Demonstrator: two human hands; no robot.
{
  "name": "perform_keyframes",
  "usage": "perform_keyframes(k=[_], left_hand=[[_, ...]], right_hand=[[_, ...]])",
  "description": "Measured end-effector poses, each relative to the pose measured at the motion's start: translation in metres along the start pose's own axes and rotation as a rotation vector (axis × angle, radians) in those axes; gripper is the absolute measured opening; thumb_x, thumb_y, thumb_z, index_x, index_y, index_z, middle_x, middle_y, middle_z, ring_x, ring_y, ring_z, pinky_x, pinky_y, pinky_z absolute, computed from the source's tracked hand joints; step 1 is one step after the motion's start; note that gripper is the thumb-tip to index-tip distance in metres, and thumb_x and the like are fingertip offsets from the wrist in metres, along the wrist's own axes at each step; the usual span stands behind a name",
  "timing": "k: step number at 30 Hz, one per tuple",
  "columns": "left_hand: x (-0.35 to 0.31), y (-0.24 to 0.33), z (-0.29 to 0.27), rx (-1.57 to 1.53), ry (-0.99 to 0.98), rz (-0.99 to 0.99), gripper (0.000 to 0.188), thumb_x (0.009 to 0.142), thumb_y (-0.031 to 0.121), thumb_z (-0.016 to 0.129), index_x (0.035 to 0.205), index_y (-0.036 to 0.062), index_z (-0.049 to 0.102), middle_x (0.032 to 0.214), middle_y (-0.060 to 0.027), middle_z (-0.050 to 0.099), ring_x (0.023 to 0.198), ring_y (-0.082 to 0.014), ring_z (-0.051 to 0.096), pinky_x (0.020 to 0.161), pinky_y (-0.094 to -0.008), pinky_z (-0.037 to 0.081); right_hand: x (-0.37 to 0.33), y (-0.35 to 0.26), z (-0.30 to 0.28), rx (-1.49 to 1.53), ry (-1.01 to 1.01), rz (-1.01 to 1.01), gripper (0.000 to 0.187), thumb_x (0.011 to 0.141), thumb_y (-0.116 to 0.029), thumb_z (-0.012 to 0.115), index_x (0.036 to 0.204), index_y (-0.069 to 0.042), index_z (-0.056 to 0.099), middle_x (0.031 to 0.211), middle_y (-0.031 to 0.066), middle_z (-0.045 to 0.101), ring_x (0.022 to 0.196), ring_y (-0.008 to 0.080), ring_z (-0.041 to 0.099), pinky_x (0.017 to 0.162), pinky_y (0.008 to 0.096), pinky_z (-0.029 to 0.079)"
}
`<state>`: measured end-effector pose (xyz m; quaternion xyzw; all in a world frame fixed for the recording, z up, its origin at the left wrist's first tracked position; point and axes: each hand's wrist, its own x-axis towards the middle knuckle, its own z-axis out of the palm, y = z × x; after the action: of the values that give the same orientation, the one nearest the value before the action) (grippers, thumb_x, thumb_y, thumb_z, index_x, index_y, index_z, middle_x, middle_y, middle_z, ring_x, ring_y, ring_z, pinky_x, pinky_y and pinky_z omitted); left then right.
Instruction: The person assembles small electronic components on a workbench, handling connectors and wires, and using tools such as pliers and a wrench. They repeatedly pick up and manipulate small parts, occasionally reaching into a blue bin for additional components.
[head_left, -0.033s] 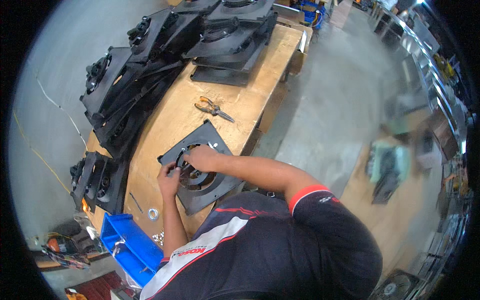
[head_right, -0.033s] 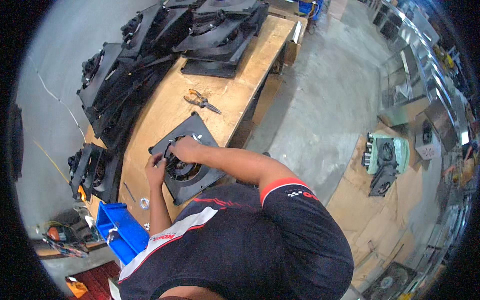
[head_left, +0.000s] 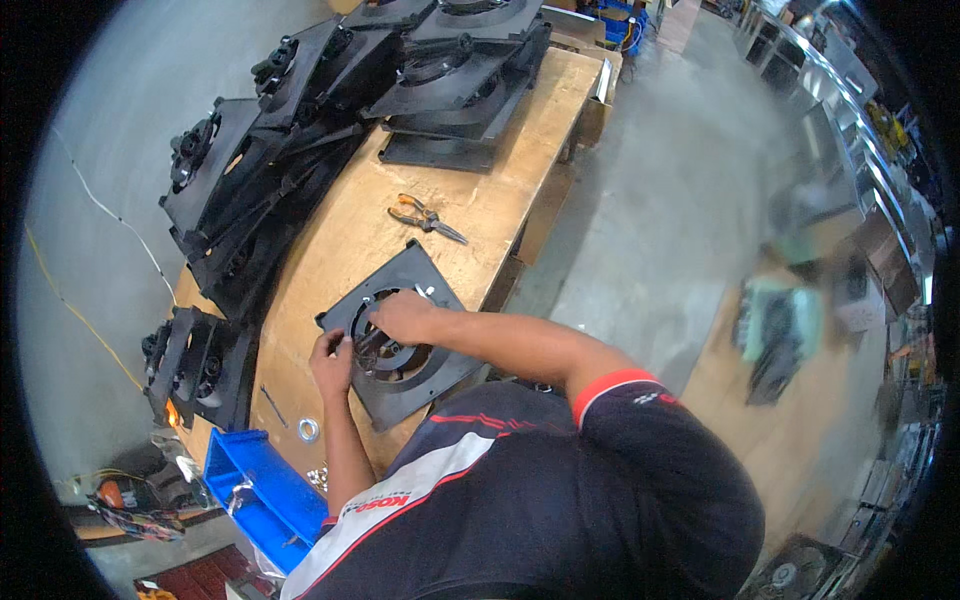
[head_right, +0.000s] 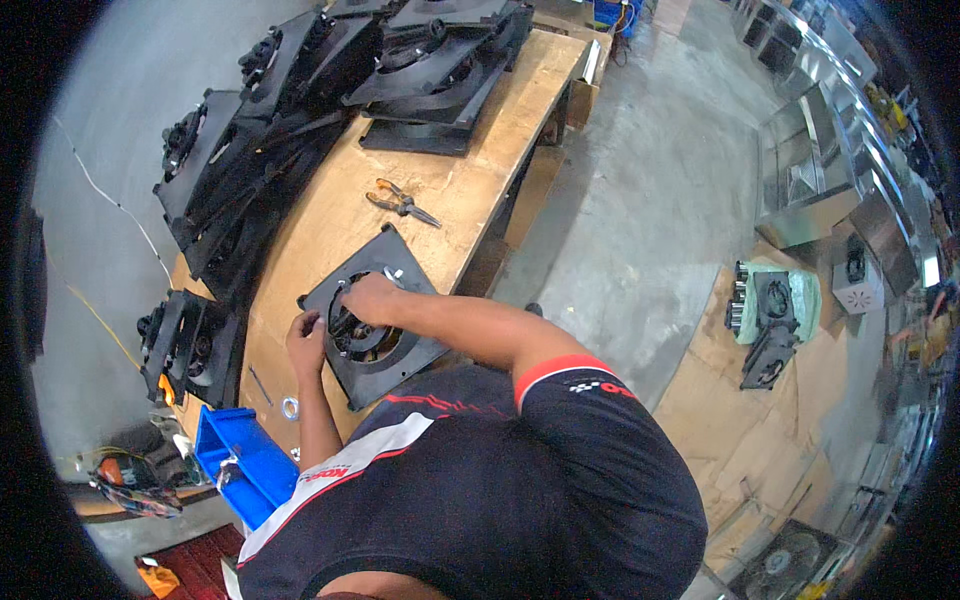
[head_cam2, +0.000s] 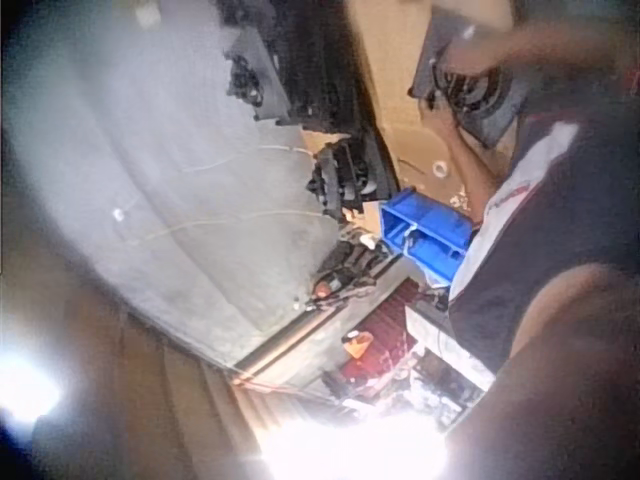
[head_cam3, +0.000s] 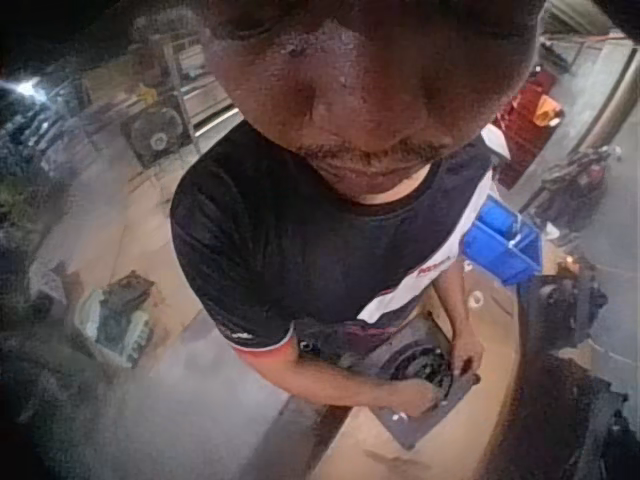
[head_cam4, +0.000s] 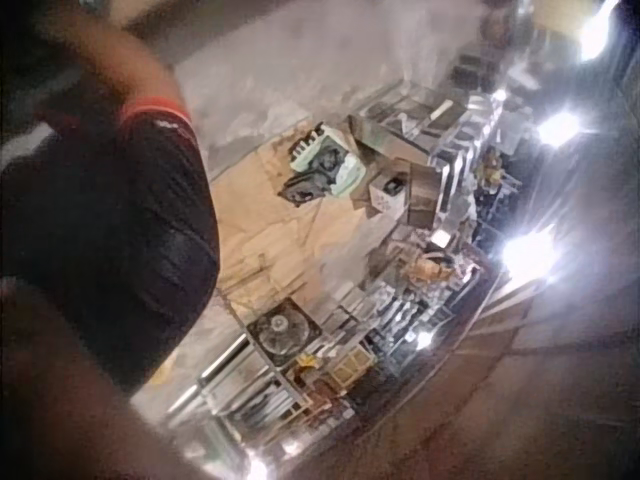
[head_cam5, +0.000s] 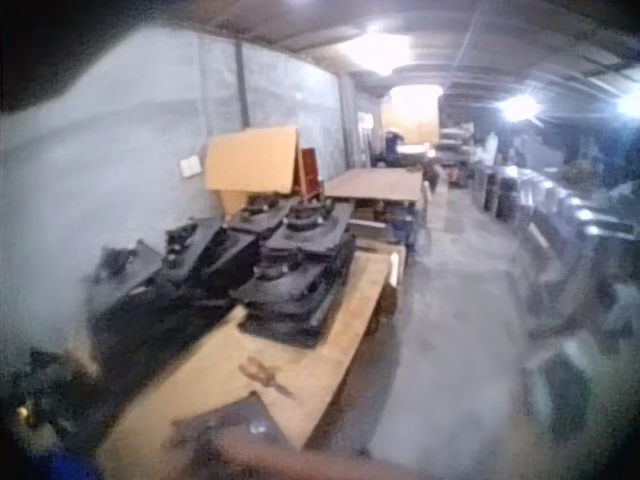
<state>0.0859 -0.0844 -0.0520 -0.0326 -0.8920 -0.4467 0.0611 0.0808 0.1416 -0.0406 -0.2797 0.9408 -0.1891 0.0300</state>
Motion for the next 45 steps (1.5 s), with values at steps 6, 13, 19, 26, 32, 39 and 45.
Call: perform_keyframes(k=[6,13,19,26,32,39,45], left_hand=[[0.013,-0.002,-0.033,-0.118,0.130,-0.049,0.017,0.091,0.009,0.064,0.104,-0.0019,0.067,0.092,-0.0088,0.069,0.085,-0.0173,0.064,0.078,-0.0297,0.052],[0.067,-0.006,0.029,-0.114,-0.197,0.004,0.014,0.091,0.004,0.064,0.104,-0.0018,0.067,0.092,-0.0067,0.067,0.082,-0.0138,0.062,0.076,-0.0274,0.052],[0.111,0.072,0.148,-0.074,-0.554,0.168,0.020,0.092,0.007,0.065,0.108,-0.0042,0.065,0.098,-0.0088,0.068,0.092,-0.0160,0.064,0.085,-0.0294,0.051],[0.194,0.260,0.389,0.213,-0.787,0.962,0.042,0.082,0.016,0.073,0.120,0.0011,0.063,0.127,-0.0175,0.059,0.121,-0.0313,0.056,0.103,-0.0396,0.043],[0.264,0.304,0.566,0.604,-0.473,1.138,0.057,0.089,0.026,0.069,0.136,0.0004,0.050,0.143,-0.0262,0.043,0.134,-0.0420,0.042,0.111,-0.0451,0.035],[0.270,0.299,0.606,0.359,-0.718,0.670,0.077,0.094,0.040,0.054,0.150,-0.0051,0.026,0.152,-0.0203,0.033,0.140,-0.0301,0.034,0.115,-0.0428,0.024],[0.284,0.295,0.581,0.603,-0.670,0.714,0.087,0.094,0.056,0.046,0.151,-0.0044,0.022,0.154,-0.0224,0.028,0.143,-0.0333,0.028,0.117,-0.0466,0.019]], right_hand=[[-0.078,0.000,-0.012,0.090,0.098,0.189,0.014,0.070,-0.012,0.067,0.081,-0.007,0.071,0.084,0.0149,0.069,0.087,0.0329,0.068,0.075,0.0466,0.054],[-0.237,0.038,-0.041,0.231,0.580,0.833,0.027,0.068,-0.015,0.065,0.094,-0.008,0.068,0.097,0.0148,0.065,0.094,0.0361,0.063,0.081,0.0487,0.050],[-0.337,0.116,-0.009,0.446,0.535,1.491,0.035,0.077,-0.015,0.066,0.110,-0.004,0.065,0.107,0.0201,0.067,0.102,0.0405,0.063,0.088,0.0480,0.051],[-0.421,0.236,0.155,0.786,0.690,1.962,0.044,0.076,-0.017,0.070,0.117,-0.002,0.063,0.101,0.0242,0.069,0.098,0.0432,0.065,0.089,0.0486,0.050],[-0.372,0.349,0.182,0.870,0.596,1.934,0.049,0.078,-0.017,0.069,0.123,0.001,0.059,0.118,0.0217,0.064,0.112,0.0396,0.060,0.097,0.0461,0.047],[-0.230,0.519,0.144,1.013,0.611,1.367,0.038,0.075,-0.009,0.064,0.113,-0.003,0.064,0.110,0.0181,0.063,0.106,0.0380,0.060,0.090,0.0481,0.050],[-0.079,0.637,0.093,1.004,0.703,0.884,0.027,0.073,-0.007,0.066,0.100,-0.005,0.067,0.097,0.0180,0.063,0.094,0.0343,0.063,0.076,0.0453,0.054]])
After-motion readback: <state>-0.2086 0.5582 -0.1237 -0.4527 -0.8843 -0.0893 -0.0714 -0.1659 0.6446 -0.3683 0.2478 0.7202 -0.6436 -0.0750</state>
